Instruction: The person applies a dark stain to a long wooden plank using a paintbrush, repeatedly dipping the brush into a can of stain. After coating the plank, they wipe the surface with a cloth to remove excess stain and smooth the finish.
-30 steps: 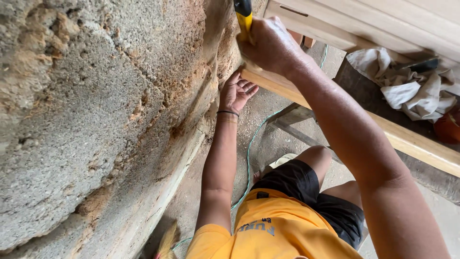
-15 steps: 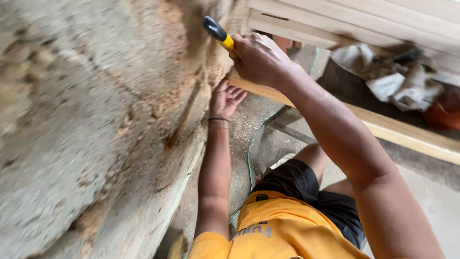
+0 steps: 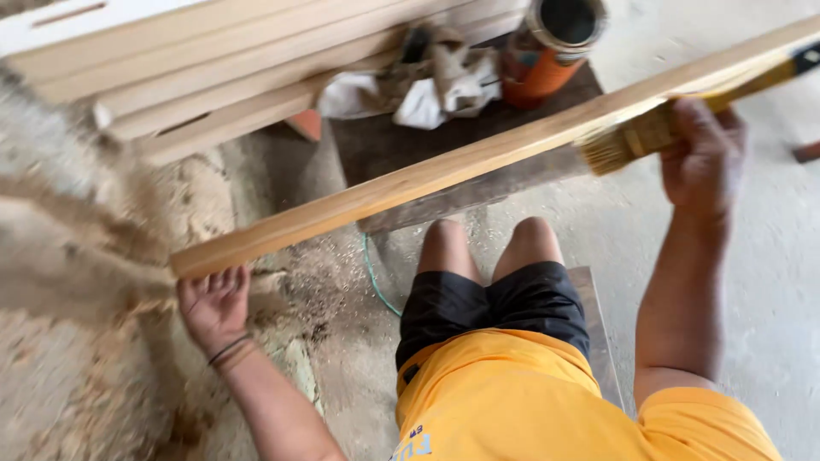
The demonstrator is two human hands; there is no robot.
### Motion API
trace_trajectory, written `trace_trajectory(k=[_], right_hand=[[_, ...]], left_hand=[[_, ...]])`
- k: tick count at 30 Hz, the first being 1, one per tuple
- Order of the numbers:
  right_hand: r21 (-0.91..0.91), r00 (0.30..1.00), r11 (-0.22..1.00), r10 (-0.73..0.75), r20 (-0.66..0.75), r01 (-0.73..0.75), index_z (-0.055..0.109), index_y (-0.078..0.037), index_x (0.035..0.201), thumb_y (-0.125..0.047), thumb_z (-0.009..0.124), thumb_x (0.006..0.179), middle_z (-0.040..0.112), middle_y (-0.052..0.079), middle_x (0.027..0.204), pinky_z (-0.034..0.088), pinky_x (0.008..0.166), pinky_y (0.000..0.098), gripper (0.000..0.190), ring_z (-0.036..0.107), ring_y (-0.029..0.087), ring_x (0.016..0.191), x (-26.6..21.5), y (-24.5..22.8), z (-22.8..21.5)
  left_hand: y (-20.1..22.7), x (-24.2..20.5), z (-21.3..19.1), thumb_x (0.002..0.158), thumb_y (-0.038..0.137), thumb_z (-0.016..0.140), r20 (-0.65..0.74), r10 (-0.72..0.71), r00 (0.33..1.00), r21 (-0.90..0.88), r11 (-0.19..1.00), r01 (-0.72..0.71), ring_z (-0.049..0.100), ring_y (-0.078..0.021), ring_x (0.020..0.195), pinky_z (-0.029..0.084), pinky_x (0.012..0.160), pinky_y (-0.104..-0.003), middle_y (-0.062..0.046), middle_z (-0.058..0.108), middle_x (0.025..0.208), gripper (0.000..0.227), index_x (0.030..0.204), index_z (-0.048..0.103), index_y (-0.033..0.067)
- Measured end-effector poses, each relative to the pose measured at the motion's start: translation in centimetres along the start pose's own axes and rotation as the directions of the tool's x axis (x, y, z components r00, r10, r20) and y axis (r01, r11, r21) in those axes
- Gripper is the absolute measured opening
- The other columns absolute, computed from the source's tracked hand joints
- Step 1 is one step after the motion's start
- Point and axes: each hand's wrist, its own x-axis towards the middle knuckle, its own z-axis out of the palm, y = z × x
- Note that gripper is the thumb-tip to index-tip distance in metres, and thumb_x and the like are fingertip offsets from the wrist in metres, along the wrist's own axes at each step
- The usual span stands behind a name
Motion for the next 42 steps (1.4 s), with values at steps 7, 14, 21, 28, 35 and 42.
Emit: trace_trajectory(k=[7,14,21,28,35,42], right_hand=[[0.329,0.945,0.938,0.005,-0.326,0.108,0.062,-0.017,0.090,-0.022,0.071,0.076,0.059,-0.001,0.089,0.052,0.089,0.0378,0.017,0.058,0.016,0.092,4.9,1.6,-18.8],[0.486,0.924,0.872,0.137,-0.358,0.059,0.060,-0.010,0.094,-0.021,0.065,0.073,0.062,0.007,0.100,0.048,0.093,0.0402,0.025,0.057,0.022,0.103,9.2,3.5,-24.0],[0.557,0.930,0.828,0.148,-0.336,0.069,0.062,-0.010,0.094,-0.028,0.063,0.066,0.061,0.007,0.104,0.040,0.090,0.0354,0.033,0.055,0.021,0.101,14.4,5.4,-27.4],[0.500,0.851,0.862,0.198,-0.486,0.086,0.046,-0.006,0.115,-0.029,0.048,0.072,0.057,0.014,0.104,0.049,0.073,0.0323,0.049,0.055,0.024,0.089,18.2,2.7,-25.8],[0.219,0.960,0.974,0.113,-0.257,-0.056,0.060,-0.016,0.099,-0.035,0.059,0.074,0.063,-0.003,0.090,0.037,0.052,0.0165,0.031,0.058,0.008,0.078,18.9,-2.5,-16.2],[-0.013,0.951,0.976,-0.211,0.225,0.219,0.055,-0.005,0.095,0.000,0.058,0.085,0.056,0.007,0.084,0.053,0.056,0.0273,0.011,0.054,0.015,0.067,16.2,-3.5,-2.3]], left_hand=[[-0.9,-1.6,1.6,0.057,0.027,0.070,-0.114,0.116,0.987,0.043,0.993,-0.111,0.056,-0.0230,0.086,0.047,0.077,-0.044,-0.009,0.058,0.087,0.036,0.081,0.050,0.0103],[-1.6,-1.1,2.0,0.053,0.037,0.067,-0.150,0.124,0.981,0.142,0.985,-0.103,0.059,-0.0186,0.085,0.048,0.076,-0.041,-0.006,0.060,0.086,0.035,0.075,0.055,0.0117],[-1.7,-0.9,2.9,0.060,0.043,0.058,-0.279,0.159,0.947,0.188,0.976,-0.109,0.063,-0.0164,0.081,0.053,0.071,-0.034,-0.005,0.064,0.085,0.036,0.077,0.061,0.0117],[0.9,6.6,-5.4,0.074,0.027,0.061,-0.239,0.139,0.961,0.244,0.966,-0.079,0.067,-0.0079,0.079,0.049,0.070,-0.026,0.005,0.068,0.082,0.011,0.079,0.063,0.0168],[-3.3,-1.5,4.7,0.050,0.043,0.061,-0.354,0.284,0.891,0.207,0.953,-0.222,0.063,-0.0163,0.082,0.053,0.069,-0.032,-0.005,0.062,0.084,0.044,0.079,0.060,0.0095],[-2.8,-0.8,4.0,0.065,0.043,0.052,-0.345,0.237,0.908,0.117,0.971,-0.209,0.062,-0.0212,0.079,0.050,0.069,-0.037,-0.008,0.061,0.074,0.038,0.071,0.060,0.0059]])
